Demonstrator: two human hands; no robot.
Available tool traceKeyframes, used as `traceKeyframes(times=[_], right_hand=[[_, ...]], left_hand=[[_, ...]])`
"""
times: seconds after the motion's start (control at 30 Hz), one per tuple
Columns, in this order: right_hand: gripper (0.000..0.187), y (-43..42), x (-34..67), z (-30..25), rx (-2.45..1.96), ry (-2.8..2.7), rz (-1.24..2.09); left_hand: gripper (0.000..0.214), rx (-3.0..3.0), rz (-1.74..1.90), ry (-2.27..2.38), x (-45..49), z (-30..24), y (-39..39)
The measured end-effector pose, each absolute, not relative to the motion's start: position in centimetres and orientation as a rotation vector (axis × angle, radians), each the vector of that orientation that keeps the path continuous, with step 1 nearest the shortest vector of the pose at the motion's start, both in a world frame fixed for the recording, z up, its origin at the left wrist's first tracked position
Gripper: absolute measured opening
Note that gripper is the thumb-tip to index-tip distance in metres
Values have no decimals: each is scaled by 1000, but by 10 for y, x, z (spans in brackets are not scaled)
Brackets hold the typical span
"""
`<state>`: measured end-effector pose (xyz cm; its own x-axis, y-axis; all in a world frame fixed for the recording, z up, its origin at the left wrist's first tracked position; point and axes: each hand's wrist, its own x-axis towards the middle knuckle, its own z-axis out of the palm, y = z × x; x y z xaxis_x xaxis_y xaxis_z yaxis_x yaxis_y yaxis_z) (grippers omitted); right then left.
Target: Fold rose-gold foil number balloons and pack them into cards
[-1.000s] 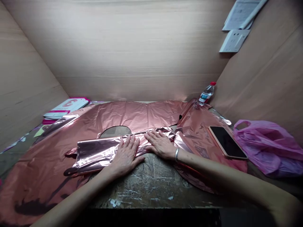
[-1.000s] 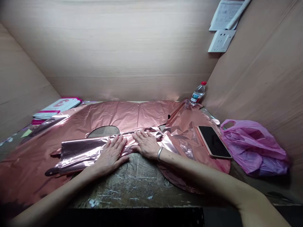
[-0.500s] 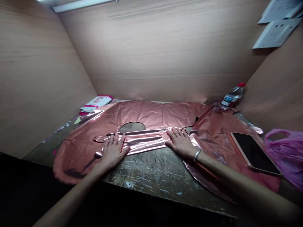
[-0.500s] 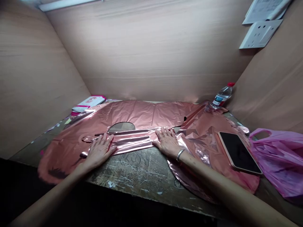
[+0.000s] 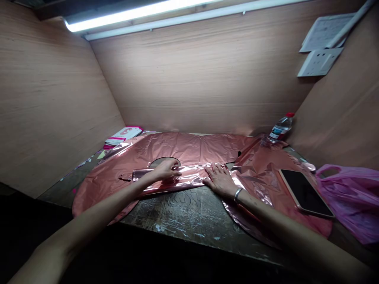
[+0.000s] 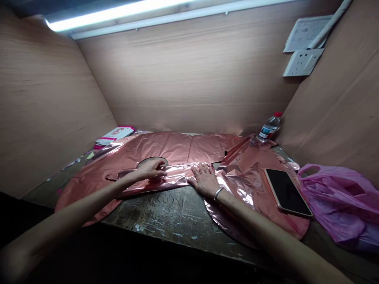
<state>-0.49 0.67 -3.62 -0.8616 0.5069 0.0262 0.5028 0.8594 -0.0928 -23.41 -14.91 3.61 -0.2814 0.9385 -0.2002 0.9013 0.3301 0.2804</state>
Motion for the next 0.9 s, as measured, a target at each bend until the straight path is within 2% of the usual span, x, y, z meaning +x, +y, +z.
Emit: traceKeyframes(times=[0.17, 0.4, 0.73, 0.83, 0.9], right_hand=[[73, 7, -5, -38, -787, -2961, 135], [74, 8, -4, -39, -764, -2937, 153], [72, 7, -3, -36, -752, -2873, 219], [70, 1, 10, -28, -742, -2630, 361], [71, -7, 24, -22, -728, -2354, 572]], left_hand=[[62, 1468, -50, 2203, -235, 43, -98], [52, 1288, -177, 2131, -238, 41, -83], [47, 1184, -15, 2015, -231, 50, -83], [47, 1148, 96, 1947, -235, 52, -92], [46, 1108, 212, 1896, -239, 58, -101]])
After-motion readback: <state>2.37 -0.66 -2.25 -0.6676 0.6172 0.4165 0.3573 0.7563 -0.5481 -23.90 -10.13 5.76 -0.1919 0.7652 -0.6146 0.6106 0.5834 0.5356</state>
